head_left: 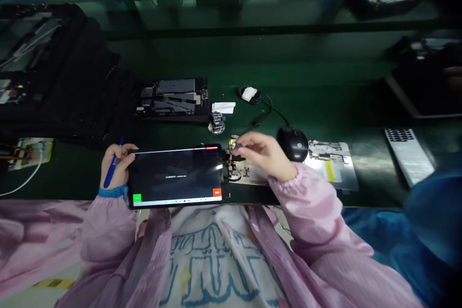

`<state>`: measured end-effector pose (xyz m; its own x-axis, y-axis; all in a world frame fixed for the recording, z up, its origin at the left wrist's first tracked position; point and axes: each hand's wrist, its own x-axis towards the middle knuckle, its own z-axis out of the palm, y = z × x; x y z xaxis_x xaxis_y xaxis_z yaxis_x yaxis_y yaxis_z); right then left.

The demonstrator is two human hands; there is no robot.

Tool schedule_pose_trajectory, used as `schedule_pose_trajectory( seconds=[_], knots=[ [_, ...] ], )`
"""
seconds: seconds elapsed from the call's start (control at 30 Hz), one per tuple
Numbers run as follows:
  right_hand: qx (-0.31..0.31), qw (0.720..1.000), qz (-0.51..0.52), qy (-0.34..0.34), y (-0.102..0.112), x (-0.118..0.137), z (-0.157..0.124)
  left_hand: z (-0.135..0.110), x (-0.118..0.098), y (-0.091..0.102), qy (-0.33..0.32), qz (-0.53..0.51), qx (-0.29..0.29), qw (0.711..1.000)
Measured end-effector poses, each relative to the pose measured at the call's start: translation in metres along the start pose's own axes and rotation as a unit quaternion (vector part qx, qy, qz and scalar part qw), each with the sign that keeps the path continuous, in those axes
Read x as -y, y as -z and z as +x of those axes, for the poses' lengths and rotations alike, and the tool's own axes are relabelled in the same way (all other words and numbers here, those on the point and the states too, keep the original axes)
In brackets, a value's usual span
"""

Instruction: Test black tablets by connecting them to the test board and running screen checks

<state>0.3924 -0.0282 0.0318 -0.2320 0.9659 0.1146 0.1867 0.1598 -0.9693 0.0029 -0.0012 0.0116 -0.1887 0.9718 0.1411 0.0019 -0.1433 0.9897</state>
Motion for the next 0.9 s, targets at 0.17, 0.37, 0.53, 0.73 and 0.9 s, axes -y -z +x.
schedule_pose_trajectory(
  seconds=[0.17,0.37,0.53,0.73,0.9],
  knots=[
    [0.045,0.987,-0.137,0.067,-0.027,-0.002,-0.037,0.001,0.002,0.0,-0.004,-0.003,0.001,1.0],
    [0.017,0.982,-0.163,0.092,-0.037,-0.017,-0.044,0.004,0.006,0.001,-0.009,-0.004,0.013,1.0],
    [-0.012,0.983,-0.162,0.089,-0.038,-0.026,-0.046,0.006,0.006,0.001,-0.015,0.002,0.013,1.0],
    [-0.035,0.983,-0.163,0.077,-0.038,-0.031,-0.047,0.006,0.005,-0.001,-0.017,0.005,0.013,1.0],
    [-0.012,0.98,-0.177,0.087,-0.039,-0.033,-0.048,0.007,0.006,-0.001,-0.011,0.026,0.016,0.999]
  ],
)
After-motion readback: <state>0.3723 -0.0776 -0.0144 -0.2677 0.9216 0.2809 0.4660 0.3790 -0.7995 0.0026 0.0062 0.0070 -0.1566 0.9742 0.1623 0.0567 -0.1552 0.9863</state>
